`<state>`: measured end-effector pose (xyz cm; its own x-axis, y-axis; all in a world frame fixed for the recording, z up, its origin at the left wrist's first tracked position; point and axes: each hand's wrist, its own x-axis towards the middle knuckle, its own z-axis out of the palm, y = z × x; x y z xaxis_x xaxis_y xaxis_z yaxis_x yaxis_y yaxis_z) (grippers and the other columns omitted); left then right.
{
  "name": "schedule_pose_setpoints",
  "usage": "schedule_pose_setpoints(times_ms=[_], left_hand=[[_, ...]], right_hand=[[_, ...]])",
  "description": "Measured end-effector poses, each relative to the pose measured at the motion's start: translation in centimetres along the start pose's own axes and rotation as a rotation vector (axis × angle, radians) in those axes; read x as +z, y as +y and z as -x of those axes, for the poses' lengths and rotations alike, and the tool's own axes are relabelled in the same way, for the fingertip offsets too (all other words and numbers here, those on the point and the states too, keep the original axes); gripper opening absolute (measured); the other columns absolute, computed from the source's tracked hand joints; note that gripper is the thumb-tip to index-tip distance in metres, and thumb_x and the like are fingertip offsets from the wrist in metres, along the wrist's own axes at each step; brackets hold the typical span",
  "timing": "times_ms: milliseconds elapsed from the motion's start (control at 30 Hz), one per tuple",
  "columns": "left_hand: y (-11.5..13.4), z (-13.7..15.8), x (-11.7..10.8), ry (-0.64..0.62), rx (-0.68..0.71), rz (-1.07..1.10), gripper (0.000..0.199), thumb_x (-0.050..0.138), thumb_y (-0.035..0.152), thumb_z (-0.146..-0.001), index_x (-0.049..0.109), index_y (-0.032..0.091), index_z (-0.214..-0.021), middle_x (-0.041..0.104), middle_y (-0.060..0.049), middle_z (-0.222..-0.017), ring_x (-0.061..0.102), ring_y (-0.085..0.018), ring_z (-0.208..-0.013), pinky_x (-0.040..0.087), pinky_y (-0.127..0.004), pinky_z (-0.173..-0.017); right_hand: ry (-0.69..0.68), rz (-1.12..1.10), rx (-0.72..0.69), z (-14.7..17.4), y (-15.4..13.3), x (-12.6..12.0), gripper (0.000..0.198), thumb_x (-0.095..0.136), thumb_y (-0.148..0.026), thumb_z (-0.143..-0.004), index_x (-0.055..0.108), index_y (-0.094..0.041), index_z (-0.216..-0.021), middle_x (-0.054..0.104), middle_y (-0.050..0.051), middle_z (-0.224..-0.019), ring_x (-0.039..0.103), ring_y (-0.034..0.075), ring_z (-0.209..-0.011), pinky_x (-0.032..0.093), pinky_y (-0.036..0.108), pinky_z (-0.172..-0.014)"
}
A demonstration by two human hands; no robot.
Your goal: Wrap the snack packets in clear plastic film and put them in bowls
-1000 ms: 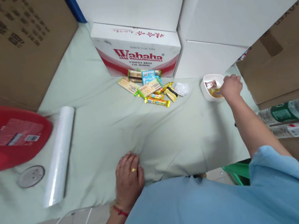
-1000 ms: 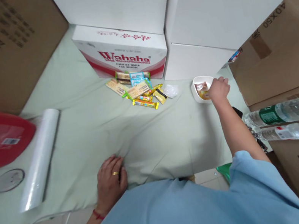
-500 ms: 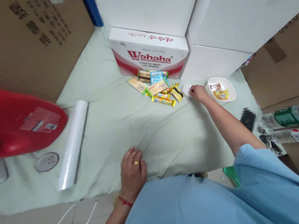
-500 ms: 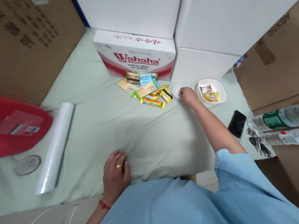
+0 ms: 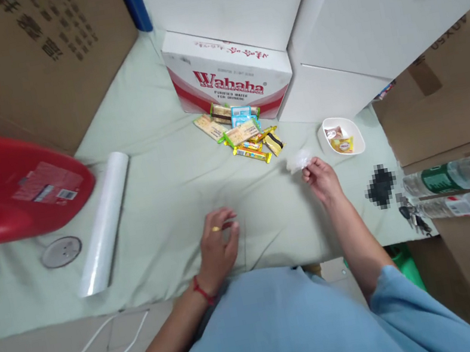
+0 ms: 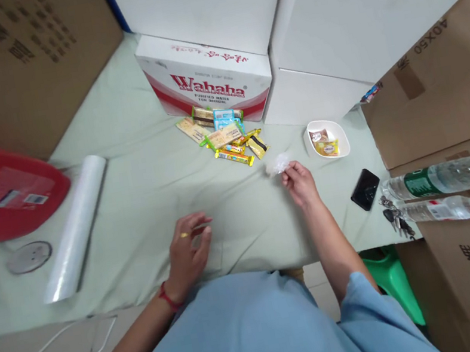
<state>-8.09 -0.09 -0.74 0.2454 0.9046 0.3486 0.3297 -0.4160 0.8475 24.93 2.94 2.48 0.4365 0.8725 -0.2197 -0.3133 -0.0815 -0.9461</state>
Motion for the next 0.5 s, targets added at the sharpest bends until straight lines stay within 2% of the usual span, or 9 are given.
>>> schedule_pose_setpoints(times_ms=[100, 233, 300, 367, 433, 500], left_hand=[[1.8, -2.9, 2.6, -0.066, -0.002, 0.167, 0.022, 0.058, 0.029, -0.104, 0.061, 0.024, -0.125, 0.063, -0.008, -0.12, 0.067, -0.018, -0.108, 0.065, -0.031, -0.085], [3.0, -5.7, 5.8, -0.11, -0.072, 0.247, 0.03, 0.065, 0.035, -0.098, 0.064, 0.021, -0.125, 0.065, -0.01, -0.12, 0.067, -0.017, -0.102, 0.06, -0.03, -0.08], [3.2, -6.3, 6.7, -0.2, -0.089, 0.241, 0.028, 0.07, 0.034, -0.094, 0.07, 0.02, -0.118, 0.07, -0.008, -0.111, 0.068, -0.017, -0.094, 0.057, -0.03, -0.079], [3.2, -6.4, 7.2, -0.286, -0.103, 0.228, 0.017, 0.069, 0.033, -0.094, 0.075, 0.02, -0.102, 0.073, -0.005, -0.094, 0.067, -0.017, -0.086, 0.053, -0.03, -0.079], [3.3, -6.1, 7.5, -0.31, -0.158, 0.223, 0.017, 0.066, 0.033, -0.095, 0.077, 0.02, -0.092, 0.072, -0.003, -0.083, 0.065, -0.016, -0.078, 0.05, -0.03, -0.076], [3.4, -5.7, 7.6, -0.301, -0.221, 0.218, 0.021, 0.064, 0.036, -0.095, 0.077, 0.02, -0.091, 0.073, -0.003, -0.082, 0.063, -0.016, -0.076, 0.047, -0.029, -0.072]], right_hand=[[-0.064, -0.04, 0.073, 3.9, 1.9, 1.2, 0.046, 0.094, -0.044, -0.066, 0.057, -0.024, -0.083, 0.055, -0.007, -0.067, 0.048, 0.008, -0.057, 0.041, 0.02, -0.052], [-0.21, 0.045, 0.121, 7.2, 3.4, 1.6, 0.046, 0.089, -0.056, -0.076, 0.058, -0.024, -0.086, 0.056, -0.006, -0.064, 0.048, 0.01, -0.057, 0.039, 0.022, -0.055], [-0.294, 0.121, 0.121, 7.9, 3.4, 1.2, 0.045, 0.084, -0.06, -0.082, 0.059, -0.023, -0.085, 0.056, -0.005, -0.062, 0.049, 0.011, -0.058, 0.04, 0.024, -0.058], [-0.334, 0.162, 0.112, 8.2, 3.3, 0.7, 0.045, 0.08, -0.064, -0.085, 0.06, -0.023, -0.085, 0.056, -0.005, -0.064, 0.049, 0.012, -0.059, 0.042, 0.025, -0.061], [-0.32, 0.157, 0.101, 8.2, 3.1, 0.4, 0.048, 0.074, -0.07, -0.088, 0.062, -0.024, -0.09, 0.059, -0.002, -0.073, 0.054, 0.014, -0.065, 0.046, 0.027, -0.063], [-0.3, 0.179, 0.066, 8.2, 3.2, 0.6, 0.051, 0.076, -0.072, -0.084, 0.065, -0.025, -0.1, 0.064, 0.001, -0.089, 0.06, 0.016, -0.077, 0.051, 0.029, -0.069]])
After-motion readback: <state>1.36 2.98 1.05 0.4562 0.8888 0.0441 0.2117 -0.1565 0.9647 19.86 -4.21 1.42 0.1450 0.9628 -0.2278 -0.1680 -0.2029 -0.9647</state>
